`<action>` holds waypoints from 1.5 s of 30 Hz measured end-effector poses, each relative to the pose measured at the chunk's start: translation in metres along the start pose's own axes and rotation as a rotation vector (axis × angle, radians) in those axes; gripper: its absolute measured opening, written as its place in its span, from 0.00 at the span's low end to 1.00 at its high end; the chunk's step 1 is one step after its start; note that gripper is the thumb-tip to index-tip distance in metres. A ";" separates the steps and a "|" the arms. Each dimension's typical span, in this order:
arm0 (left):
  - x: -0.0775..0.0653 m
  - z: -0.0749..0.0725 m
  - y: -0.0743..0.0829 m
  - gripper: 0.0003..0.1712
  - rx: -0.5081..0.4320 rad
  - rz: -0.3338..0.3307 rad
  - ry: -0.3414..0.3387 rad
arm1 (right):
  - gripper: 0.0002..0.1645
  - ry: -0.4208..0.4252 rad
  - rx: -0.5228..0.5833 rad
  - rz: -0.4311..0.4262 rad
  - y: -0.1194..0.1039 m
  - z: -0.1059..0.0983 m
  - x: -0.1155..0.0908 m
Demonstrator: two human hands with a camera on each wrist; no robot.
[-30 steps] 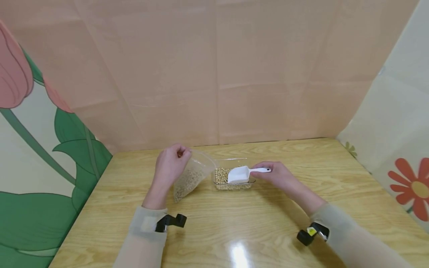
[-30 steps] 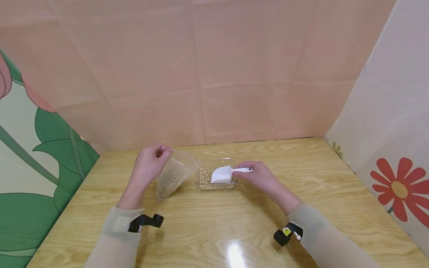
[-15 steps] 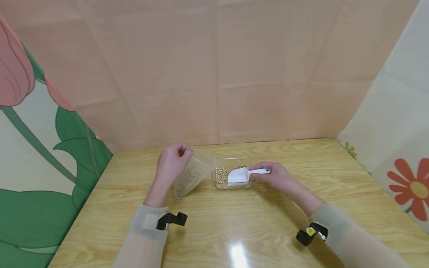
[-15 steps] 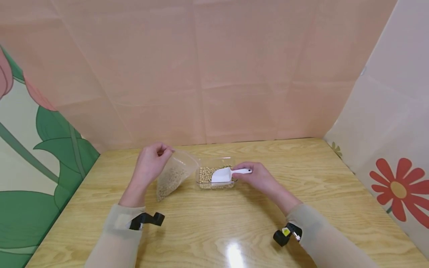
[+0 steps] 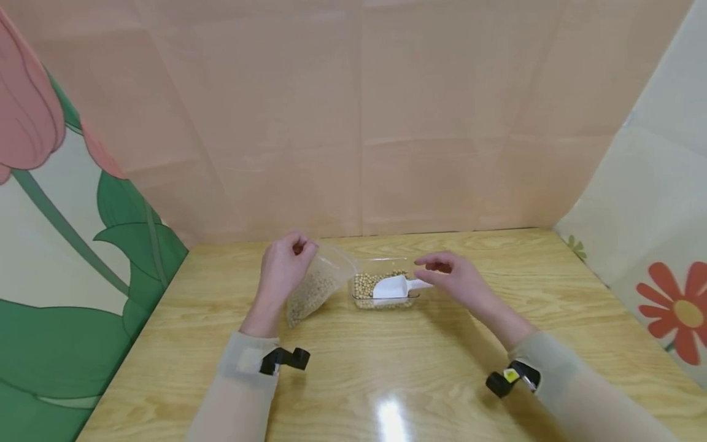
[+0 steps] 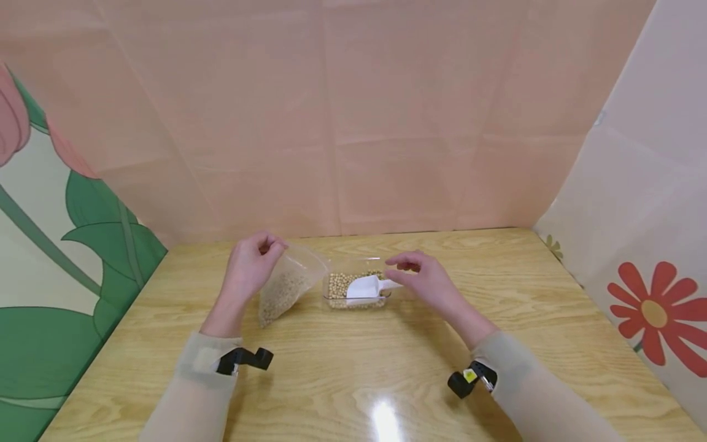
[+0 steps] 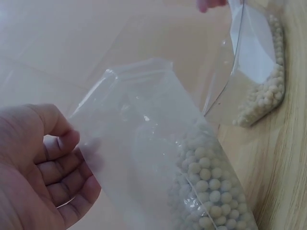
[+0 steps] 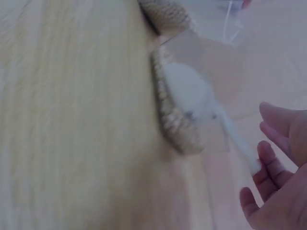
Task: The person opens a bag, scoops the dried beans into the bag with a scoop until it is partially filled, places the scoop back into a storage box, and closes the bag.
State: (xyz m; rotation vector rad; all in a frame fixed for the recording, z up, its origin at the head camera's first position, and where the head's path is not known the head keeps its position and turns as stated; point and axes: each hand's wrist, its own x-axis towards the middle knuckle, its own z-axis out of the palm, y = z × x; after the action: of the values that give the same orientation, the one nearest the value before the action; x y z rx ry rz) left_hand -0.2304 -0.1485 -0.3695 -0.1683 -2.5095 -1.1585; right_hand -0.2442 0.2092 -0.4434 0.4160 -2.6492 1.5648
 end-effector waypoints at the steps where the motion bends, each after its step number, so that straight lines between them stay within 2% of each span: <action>1: 0.000 0.000 0.000 0.08 0.002 0.000 0.009 | 0.23 0.012 -0.004 -0.014 -0.003 -0.001 0.001; 5: 0.001 0.002 -0.001 0.09 0.005 -0.011 0.039 | 0.22 0.049 -0.006 -0.046 -0.017 0.001 0.005; 8: 0.000 0.002 -0.001 0.09 0.006 -0.026 0.059 | 0.22 0.043 0.033 -0.043 -0.032 0.008 0.006; 11: 0.000 0.002 0.000 0.09 0.009 -0.032 0.081 | 0.20 0.014 0.093 -0.049 -0.047 0.019 0.007; 18: -0.002 0.003 -0.002 0.09 -0.017 -0.053 0.120 | 0.17 -0.086 0.174 -0.135 -0.074 0.057 0.010; 24: -0.004 0.006 -0.005 0.09 -0.005 -0.063 0.150 | 0.19 -0.122 0.187 -0.154 -0.082 0.087 0.016; 32: -0.003 0.009 -0.006 0.09 -0.005 -0.067 0.151 | 0.20 -0.134 0.218 -0.150 -0.091 0.108 0.018; 40: -0.002 0.010 -0.004 0.08 0.002 -0.027 0.148 | 0.08 -0.056 0.191 -0.171 -0.099 0.120 0.021; 45: 0.000 0.010 -0.005 0.08 -0.017 -0.008 0.129 | 0.05 -0.026 0.160 -0.169 -0.101 0.121 0.022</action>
State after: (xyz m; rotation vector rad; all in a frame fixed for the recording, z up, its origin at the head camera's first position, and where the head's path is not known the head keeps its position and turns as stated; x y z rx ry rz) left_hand -0.2348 -0.1442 -0.3783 -0.0851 -2.3906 -1.1563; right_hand -0.2280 0.0534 -0.4127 0.6527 -2.4401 1.7336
